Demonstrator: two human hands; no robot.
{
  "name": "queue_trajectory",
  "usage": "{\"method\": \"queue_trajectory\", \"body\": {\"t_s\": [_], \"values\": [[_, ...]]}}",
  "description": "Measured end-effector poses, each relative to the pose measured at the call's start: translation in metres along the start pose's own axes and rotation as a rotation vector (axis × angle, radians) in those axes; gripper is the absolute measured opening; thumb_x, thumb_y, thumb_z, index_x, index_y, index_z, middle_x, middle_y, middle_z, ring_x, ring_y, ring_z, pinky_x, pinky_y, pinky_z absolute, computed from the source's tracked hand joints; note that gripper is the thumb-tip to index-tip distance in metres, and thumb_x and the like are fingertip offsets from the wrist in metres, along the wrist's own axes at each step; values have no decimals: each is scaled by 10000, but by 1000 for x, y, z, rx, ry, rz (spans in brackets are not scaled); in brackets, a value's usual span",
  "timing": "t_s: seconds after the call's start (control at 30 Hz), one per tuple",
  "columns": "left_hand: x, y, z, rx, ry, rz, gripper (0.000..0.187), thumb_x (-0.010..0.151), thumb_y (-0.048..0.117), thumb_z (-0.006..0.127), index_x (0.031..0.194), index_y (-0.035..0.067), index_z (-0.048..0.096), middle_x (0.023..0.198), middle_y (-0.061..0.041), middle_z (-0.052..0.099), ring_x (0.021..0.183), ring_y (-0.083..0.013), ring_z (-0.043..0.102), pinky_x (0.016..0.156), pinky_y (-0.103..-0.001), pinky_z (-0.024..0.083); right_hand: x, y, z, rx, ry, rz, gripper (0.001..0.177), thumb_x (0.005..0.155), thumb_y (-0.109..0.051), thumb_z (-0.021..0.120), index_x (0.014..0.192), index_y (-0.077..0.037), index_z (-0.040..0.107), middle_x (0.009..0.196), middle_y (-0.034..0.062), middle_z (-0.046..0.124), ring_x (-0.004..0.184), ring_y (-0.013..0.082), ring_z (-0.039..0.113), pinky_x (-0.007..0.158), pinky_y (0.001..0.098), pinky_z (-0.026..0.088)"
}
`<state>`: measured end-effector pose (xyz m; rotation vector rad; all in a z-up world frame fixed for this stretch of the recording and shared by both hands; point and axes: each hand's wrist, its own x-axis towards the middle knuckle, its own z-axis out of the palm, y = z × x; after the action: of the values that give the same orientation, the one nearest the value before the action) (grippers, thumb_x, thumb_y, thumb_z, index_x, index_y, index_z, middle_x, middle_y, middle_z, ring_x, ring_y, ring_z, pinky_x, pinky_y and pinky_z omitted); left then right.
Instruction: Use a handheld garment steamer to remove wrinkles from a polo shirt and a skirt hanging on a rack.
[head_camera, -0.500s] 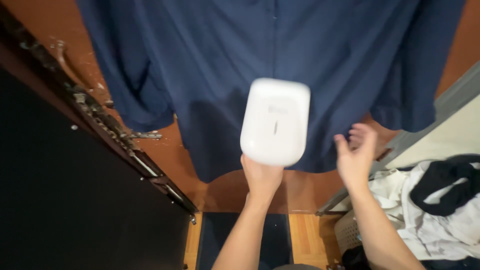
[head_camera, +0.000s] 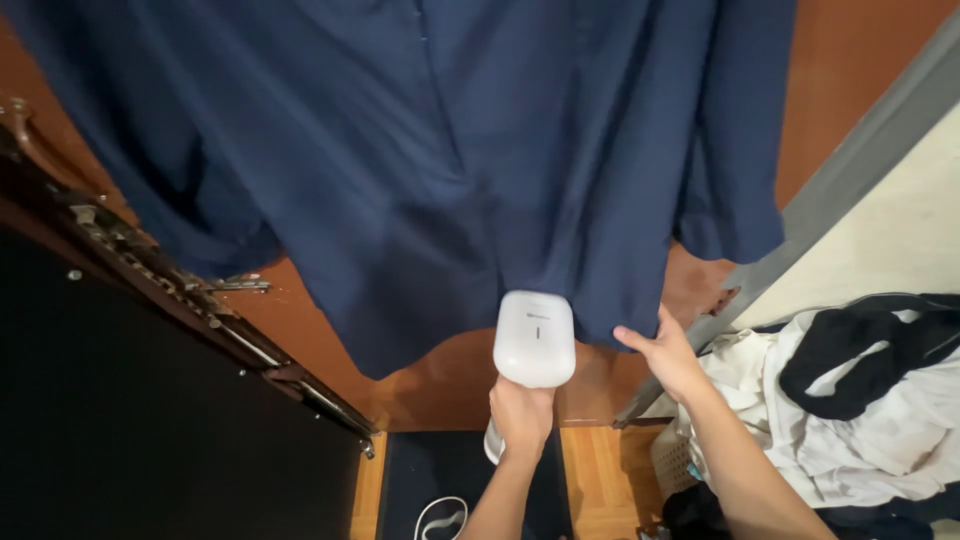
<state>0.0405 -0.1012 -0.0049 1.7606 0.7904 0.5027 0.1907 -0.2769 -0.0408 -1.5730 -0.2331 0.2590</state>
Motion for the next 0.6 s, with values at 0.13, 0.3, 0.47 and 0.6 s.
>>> {"method": "queue_trajectory", "body": {"t_s": [0.13,0.3,0.47,0.6], "values": [[-7,56,-2,-227,73,231,388,769,208,788,1086,-4,719,998,-187,780,967,-352,768,804,-388,584,-2,36,-35,235,-108,153,636,979,80,682,1574,-40,491,1303,193,648,1034,297,526,834,459,393],[7,153,-6,-289,58,553,250,833,100,709,1049,-24,717,961,-187,779,929,-339,784,782,-373,592,-10,21,-47,720,-258,-1,520,866,78,618,1368,-50,568,1334,108,653,1260,222,600,1084,394,434],[3,137,28,-331,14,518,232,842,93,706,1036,-34,715,935,-209,769,906,-357,773,763,-392,586,-1,51,-69,835,-129,-84,354,905,47,614,1257,24,648,1263,133,708,1216,225,643,1105,362,456],[-15,63,65,-191,-48,466,316,835,155,721,1090,-32,719,995,-241,753,971,-403,739,822,-431,571,12,87,-88,674,105,-15,210,984,76,664,1192,50,666,1059,92,686,1038,198,664,968,352,522]]}}
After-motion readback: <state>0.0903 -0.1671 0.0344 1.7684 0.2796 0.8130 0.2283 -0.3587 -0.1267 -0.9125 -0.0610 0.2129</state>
